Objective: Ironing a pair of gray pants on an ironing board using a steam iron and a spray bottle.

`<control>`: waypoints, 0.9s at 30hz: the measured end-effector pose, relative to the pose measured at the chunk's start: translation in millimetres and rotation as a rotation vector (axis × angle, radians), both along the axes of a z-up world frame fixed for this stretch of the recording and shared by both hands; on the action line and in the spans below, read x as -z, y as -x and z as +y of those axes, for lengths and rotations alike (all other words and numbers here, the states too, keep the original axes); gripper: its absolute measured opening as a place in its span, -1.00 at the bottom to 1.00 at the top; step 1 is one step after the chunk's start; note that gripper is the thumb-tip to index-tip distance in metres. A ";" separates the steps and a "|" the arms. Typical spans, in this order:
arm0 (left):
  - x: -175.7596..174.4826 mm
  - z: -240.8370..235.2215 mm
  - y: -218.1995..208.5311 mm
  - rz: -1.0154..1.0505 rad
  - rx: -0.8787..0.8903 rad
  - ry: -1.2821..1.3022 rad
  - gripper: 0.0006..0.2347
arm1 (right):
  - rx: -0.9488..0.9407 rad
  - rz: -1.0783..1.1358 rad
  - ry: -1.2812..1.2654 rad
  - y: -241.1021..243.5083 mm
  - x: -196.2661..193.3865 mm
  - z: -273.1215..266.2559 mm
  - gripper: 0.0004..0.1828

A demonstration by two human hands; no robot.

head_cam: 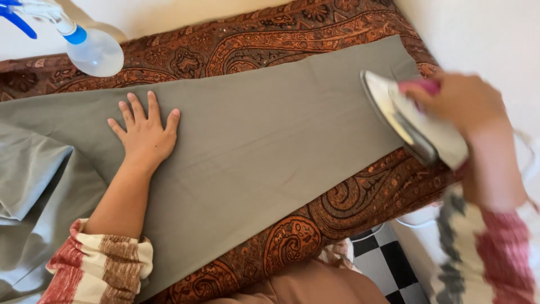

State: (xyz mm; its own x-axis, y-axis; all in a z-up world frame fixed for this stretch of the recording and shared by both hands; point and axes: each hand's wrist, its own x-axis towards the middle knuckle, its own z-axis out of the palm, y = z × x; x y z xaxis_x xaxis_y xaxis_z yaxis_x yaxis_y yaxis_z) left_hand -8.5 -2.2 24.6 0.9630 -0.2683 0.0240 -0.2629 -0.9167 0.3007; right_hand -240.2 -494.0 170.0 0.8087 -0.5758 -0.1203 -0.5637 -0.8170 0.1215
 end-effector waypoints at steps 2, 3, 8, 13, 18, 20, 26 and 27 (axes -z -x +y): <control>-4.6 -3.2 2.3 0.017 0.006 -0.001 -0.29 | -0.004 0.016 0.049 24.1 2.6 9.3 -0.30; -6.6 -4.6 3.9 0.033 0.013 -0.002 -0.30 | -0.007 0.032 0.096 36.4 3.9 14.0 -0.23; 0.8 -3.0 1.9 -0.023 0.034 0.010 -0.30 | -0.035 0.040 0.211 12.1 24.9 -4.5 -0.17; 0.2 -0.9 1.2 -0.006 0.027 0.013 -0.28 | -0.071 -0.121 0.138 -72.3 51.8 -38.0 -0.13; -3.7 -1.1 3.4 0.014 0.124 -0.010 -0.27 | -0.102 -0.254 0.169 -144.5 63.5 -63.7 -0.22; -11.2 -2.8 6.2 0.024 0.143 -0.012 -0.29 | -0.094 -0.239 0.186 -146.4 59.0 -54.4 -0.20; -9.1 -3.0 6.9 0.024 0.156 -0.016 -0.30 | -0.072 -0.111 -0.020 -83.6 29.6 -8.3 -0.27; -7.7 -3.2 6.3 0.014 0.157 -0.022 -0.30 | -0.049 -0.034 -0.028 -67.5 25.3 -0.4 -0.20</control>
